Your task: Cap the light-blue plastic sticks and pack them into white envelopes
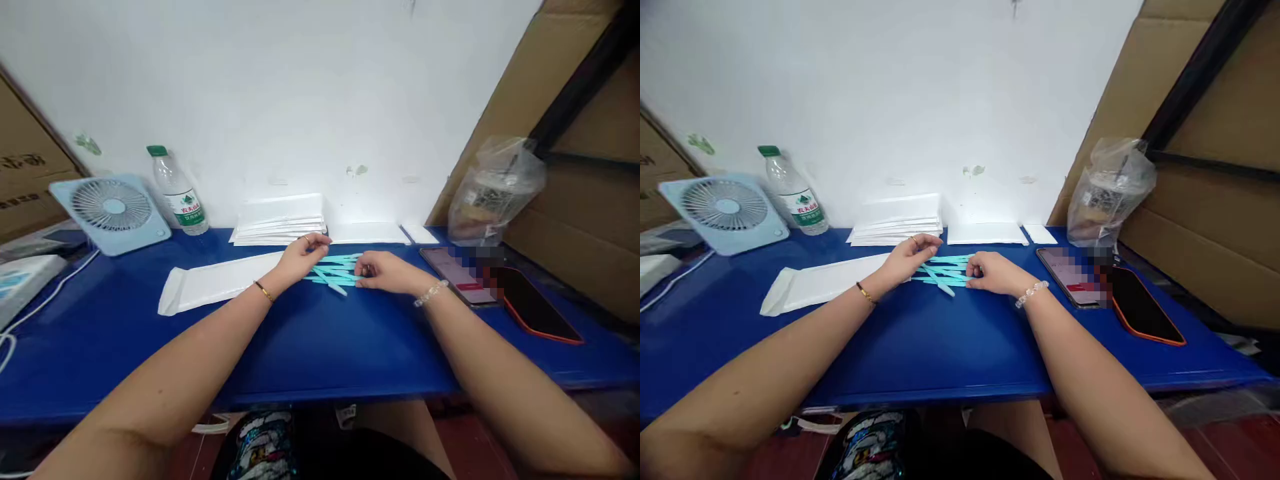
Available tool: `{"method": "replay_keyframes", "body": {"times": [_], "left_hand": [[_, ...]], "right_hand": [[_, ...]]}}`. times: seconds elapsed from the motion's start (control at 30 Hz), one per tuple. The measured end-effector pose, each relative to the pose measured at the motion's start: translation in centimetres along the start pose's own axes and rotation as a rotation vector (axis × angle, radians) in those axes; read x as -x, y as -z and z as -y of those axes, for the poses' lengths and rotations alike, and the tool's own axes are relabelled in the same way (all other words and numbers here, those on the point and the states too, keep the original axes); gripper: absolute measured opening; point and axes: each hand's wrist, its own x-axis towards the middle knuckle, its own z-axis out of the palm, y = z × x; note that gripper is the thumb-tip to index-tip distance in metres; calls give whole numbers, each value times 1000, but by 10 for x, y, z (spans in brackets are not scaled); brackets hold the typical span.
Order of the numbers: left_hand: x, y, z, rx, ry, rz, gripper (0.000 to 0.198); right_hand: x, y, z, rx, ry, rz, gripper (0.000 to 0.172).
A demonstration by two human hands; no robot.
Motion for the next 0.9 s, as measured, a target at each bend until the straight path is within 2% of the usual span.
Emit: {"method": "replay_keyframes", "body": {"times": [0.1, 0.2, 0.33, 0.43, 0.5, 0.6, 0.67, 0.73, 0.83, 0.9], "left_hand": [[10, 2, -7, -181, -188, 122, 33], [13, 1, -11, -343, -267, 201, 29], [10, 4, -20, -389, -261, 265, 26], [10, 19, -32, -321, -217, 332, 28], [13, 32, -38, -264, -132, 454, 26], [18, 46, -45, -165, -35, 685, 21], [21, 46, -48, -146, -34, 741, 19], [23, 40, -51, -163, -58, 745, 17], [24, 30, -53, -172, -79, 769, 17], [24, 26, -53, -169, -74, 779, 20]], "right_hand": [[0, -1, -2, -47, -58, 1, 16], [-1, 0, 1, -125, -77, -27, 15], [2, 9, 8, -306, -42, -66, 20], [9, 21, 8, -400, -57, -13, 28], [14, 29, 6, -398, -85, 57, 31], [18, 32, 4, -363, -109, 230, 34], [17, 30, 3, -321, -99, 313, 35], [15, 27, 0, -232, -100, 288, 34], [11, 21, -10, -19, -125, 127, 31], [10, 19, -17, 78, -119, 77, 27]]}}
